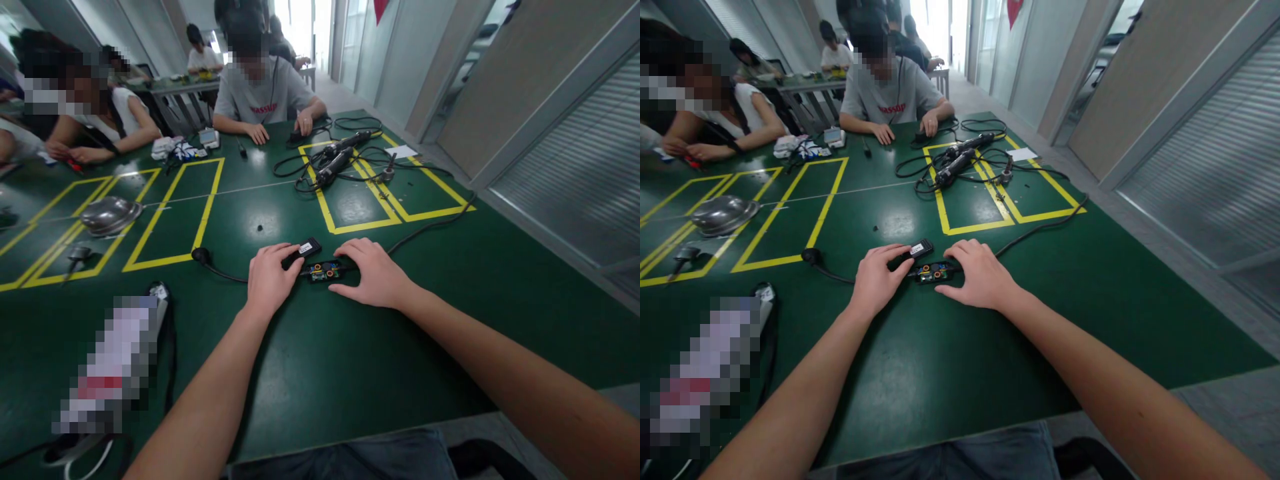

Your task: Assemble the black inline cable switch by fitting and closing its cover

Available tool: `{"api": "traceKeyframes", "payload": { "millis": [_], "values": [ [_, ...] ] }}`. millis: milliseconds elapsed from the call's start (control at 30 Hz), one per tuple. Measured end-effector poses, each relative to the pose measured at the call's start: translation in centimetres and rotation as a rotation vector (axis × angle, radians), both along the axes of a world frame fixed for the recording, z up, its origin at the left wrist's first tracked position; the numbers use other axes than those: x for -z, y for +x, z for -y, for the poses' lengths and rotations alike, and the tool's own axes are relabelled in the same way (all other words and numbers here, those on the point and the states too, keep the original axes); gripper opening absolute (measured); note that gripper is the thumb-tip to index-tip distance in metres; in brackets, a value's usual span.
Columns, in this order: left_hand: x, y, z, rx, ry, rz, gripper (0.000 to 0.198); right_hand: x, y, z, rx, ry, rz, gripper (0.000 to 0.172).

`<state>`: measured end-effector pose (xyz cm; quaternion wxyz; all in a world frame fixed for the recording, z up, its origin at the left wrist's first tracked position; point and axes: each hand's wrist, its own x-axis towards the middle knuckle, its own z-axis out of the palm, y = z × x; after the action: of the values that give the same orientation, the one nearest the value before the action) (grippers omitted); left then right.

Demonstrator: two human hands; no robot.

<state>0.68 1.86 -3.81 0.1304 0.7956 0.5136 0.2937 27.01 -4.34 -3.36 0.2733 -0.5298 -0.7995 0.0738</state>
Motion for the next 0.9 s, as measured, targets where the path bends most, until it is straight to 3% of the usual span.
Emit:
{"api": "traceKeyframes", "payload": {
  "millis": [167,300,367,467,500,667,767,900],
  "values": [
    [-0.2,-0.5,-0.3,-0.045,0.022,0.110,0.027,0.0,-0.3,-1.3,0.021,-0.025,0.010,0.035],
    [-1.3,-0.6,0.6,0.094,0.044,0.210,0.038,0.2,-0.6,-2.4,0.012,-0.032,-0.025,0.035],
    [-1.7,-0.6,1.0,0.210,0.067,0.150,0.033,0.5,-0.6,-2.8,0.016,-0.025,-0.081,0.049],
    [-1.8,-0.5,1.1,0.311,0.063,0.050,0.030,0.8,-0.4,-2.9,0.020,-0.031,-0.171,0.093],
    [-1.7,-0.5,1.1,0.320,0.056,0.034,0.031,0.9,-0.3,-2.9,0.013,-0.039,-0.179,0.097],
    [-1.8,-0.7,0.6,0.333,0.048,-0.002,0.031,0.4,0.2,-3.1,-0.069,-0.056,-0.155,0.036],
    [-2.2,-0.8,0.4,0.327,0.020,-0.026,0.030,0.0,0.2,-3.4,-0.074,-0.078,-0.145,0.027],
    [-2.4,-0.7,0.5,0.323,0.036,-0.084,0.029,-0.3,0.3,-3.7,-0.027,-0.041,-0.040,0.031]
  ]
}}
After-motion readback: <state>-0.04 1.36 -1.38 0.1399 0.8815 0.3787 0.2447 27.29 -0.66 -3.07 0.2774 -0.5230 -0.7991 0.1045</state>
